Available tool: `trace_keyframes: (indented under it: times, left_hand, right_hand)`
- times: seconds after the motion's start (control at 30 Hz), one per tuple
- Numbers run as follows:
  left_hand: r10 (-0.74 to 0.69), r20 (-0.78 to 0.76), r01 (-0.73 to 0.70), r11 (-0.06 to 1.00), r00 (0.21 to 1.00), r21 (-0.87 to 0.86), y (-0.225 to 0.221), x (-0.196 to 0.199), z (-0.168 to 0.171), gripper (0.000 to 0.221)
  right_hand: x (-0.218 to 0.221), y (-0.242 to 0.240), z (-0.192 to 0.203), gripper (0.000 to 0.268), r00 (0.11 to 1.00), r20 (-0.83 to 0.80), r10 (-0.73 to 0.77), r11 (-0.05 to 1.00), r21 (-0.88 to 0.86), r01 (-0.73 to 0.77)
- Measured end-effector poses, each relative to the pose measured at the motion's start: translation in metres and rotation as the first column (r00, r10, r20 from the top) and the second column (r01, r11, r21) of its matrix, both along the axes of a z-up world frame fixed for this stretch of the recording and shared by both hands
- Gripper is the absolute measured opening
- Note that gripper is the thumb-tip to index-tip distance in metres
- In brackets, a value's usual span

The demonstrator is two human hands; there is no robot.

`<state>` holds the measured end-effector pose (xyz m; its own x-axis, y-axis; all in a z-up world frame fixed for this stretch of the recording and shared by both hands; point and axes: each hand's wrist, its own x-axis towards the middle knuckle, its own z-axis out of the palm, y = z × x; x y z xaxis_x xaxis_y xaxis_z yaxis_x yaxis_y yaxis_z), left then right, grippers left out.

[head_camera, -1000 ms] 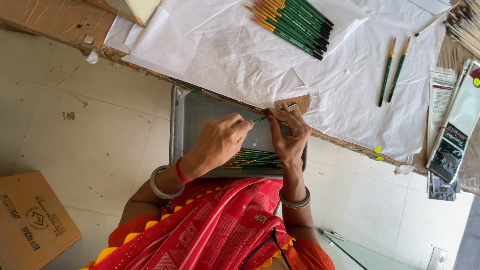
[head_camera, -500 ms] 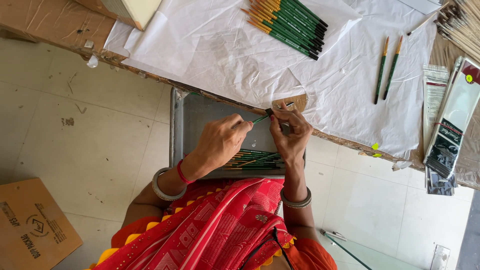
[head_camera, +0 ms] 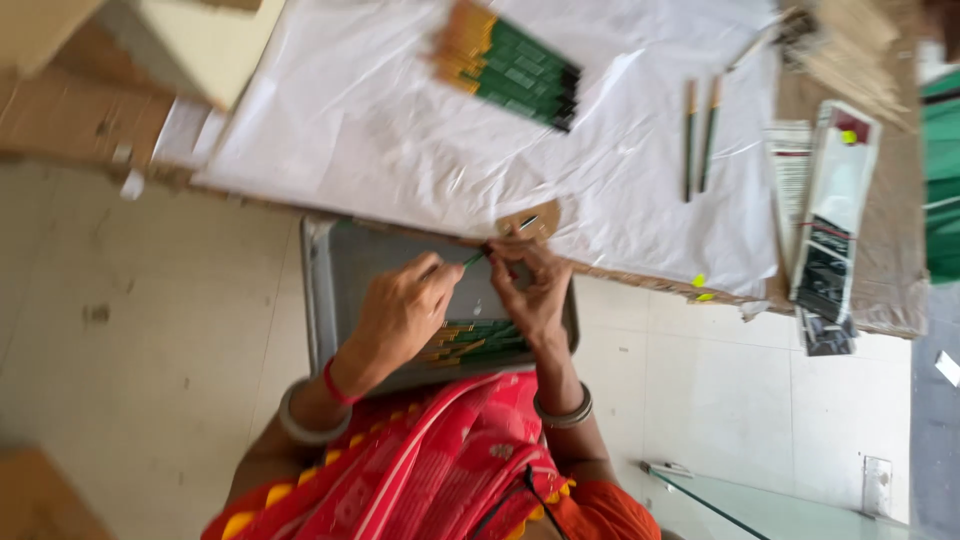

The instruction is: Scraping residue or loose paint from the handles of paintbrushes using a small metal scraper blade.

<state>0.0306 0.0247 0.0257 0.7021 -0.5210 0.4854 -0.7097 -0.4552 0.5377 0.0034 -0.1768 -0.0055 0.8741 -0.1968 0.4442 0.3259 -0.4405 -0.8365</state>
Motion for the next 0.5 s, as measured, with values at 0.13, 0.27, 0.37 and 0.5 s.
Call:
trace_keyframes:
  times: [0.13,0.27,0.37,0.5]
  left_hand:
    - [0.044,-0.007,-0.044,0.999,0.999,0.000,-0.002,0.004,-0.001,0.009]
    - [0.054,-0.031,-0.050,0.991,0.998,0.120,-0.003,0.008,-0.003,0.006]
    - [0.055,-0.042,-0.050,0.991,0.998,0.123,-0.002,0.007,0.002,0.005]
    - [0.045,0.016,-0.045,0.999,0.999,0.009,-0.004,0.005,0.008,0.019]
  right_hand:
    - [0.004,-0.004,-0.005,0.014,0.997,-0.058,-0.055,0.998,0.004,0.055]
    - [0.007,-0.005,0.002,0.009,0.999,0.032,-0.010,0.999,-0.048,0.012]
    - [0.008,-0.007,0.002,0.014,0.978,-0.142,-0.155,0.985,0.051,0.163]
    - [0.013,-0.012,0.009,0.009,0.976,-0.008,-0.218,0.969,0.115,0.218]
